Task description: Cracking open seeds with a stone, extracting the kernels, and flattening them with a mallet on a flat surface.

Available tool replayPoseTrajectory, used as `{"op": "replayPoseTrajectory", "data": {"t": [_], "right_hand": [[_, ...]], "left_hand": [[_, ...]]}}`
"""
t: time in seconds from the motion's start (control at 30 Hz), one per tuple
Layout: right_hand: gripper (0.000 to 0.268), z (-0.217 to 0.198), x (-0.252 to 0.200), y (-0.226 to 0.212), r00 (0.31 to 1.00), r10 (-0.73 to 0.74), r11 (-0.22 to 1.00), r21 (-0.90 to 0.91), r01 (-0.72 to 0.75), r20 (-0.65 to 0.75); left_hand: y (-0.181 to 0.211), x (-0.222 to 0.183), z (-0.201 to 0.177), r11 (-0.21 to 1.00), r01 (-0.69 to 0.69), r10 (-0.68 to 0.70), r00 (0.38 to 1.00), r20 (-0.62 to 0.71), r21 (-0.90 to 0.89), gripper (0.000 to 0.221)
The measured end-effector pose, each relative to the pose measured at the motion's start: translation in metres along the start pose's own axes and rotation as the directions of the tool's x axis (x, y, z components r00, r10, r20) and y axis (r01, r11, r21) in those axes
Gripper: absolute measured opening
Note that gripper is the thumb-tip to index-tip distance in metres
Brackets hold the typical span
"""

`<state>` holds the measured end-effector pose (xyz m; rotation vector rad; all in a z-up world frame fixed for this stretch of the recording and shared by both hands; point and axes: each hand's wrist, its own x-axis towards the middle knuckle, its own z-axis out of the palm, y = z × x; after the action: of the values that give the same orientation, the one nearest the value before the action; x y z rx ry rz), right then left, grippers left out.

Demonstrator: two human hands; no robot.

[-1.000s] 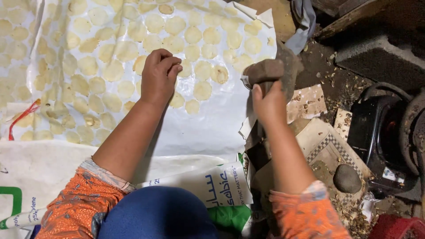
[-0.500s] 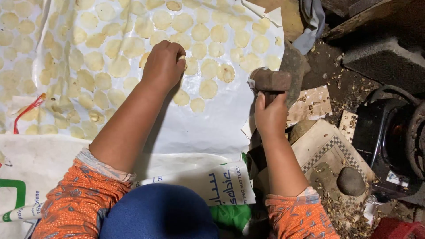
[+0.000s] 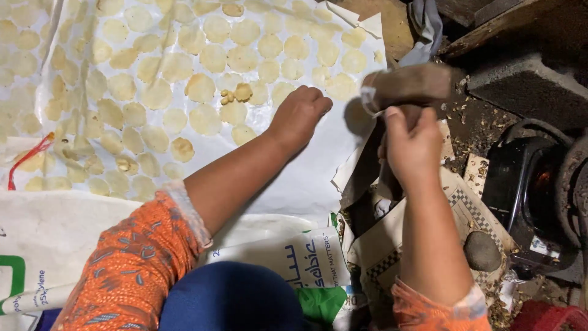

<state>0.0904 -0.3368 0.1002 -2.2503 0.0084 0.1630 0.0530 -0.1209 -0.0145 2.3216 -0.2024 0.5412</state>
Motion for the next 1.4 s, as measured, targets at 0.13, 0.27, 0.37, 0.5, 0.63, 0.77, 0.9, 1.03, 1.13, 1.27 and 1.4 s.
{"op": "replayPoseTrajectory", "data": {"t": [0.13,0.27,0.37,0.5,0.63,0.77,0.9,1.03,1.13,1.27,1.4], "right_hand": [[0.026,-0.031,-0.03,-0.031,0.981,-0.173,0.943,0.274,0.19,-0.086],[0.02,0.019,-0.03,0.008,0.822,-0.488,0.815,0.184,0.55,-0.293],[0.046,0.076,-0.019,0.031,0.925,-0.37,0.919,-0.18,0.35,-0.092],[0.07,0.081,-0.006,0.032,0.988,-0.123,0.929,-0.338,0.149,0.097],[0.044,0.041,0.003,-0.018,0.979,0.0,0.98,-0.197,0.041,0.205],[0.044,0.052,-0.01,0.012,0.982,-0.183,0.968,-0.162,0.189,0.052],[0.051,0.086,0.001,0.051,0.947,-0.321,0.919,-0.247,0.308,-0.011],[0.042,0.051,-0.005,0.005,0.993,-0.074,0.977,-0.193,0.09,0.09],[0.036,0.019,-0.018,-0.012,0.988,-0.153,0.981,-0.121,0.153,0.012],[0.027,-0.012,-0.043,-0.043,0.927,-0.349,0.919,0.142,0.367,-0.137],[0.032,0.053,-0.027,0.045,0.91,-0.341,0.916,0.133,0.378,-0.235]], "left_hand": [[0.001,0.004,0.016,1.0,0.007,-0.008,0.998,0.056,0.005,0.008],[-0.006,0.003,0.017,1.0,0.026,-0.026,0.999,0.026,0.013,0.009],[-0.007,-0.01,-0.032,0.988,0.096,-0.081,0.989,-0.122,0.124,0.017],[-0.001,-0.046,-0.119,0.913,0.266,-0.138,0.915,-0.379,0.309,0.027],[-0.039,-0.079,-0.118,0.943,0.284,-0.216,0.918,-0.333,0.171,0.022],[-0.041,-0.08,-0.123,0.933,0.332,-0.284,0.917,-0.279,0.14,0.019],[-0.034,-0.066,-0.121,0.945,0.304,-0.254,0.914,-0.315,0.119,0.019],[-0.007,-0.044,-0.061,0.98,0.187,-0.199,0.956,-0.214,-0.072,0.028],[0.009,-0.022,-0.017,0.976,0.119,-0.125,0.992,-0.022,-0.182,0.031],[0.004,0.0,0.023,0.981,0.118,-0.104,0.99,0.093,-0.156,0.025],[0.003,-0.001,0.012,0.956,0.152,-0.145,0.988,0.047,-0.25,0.04]]}}
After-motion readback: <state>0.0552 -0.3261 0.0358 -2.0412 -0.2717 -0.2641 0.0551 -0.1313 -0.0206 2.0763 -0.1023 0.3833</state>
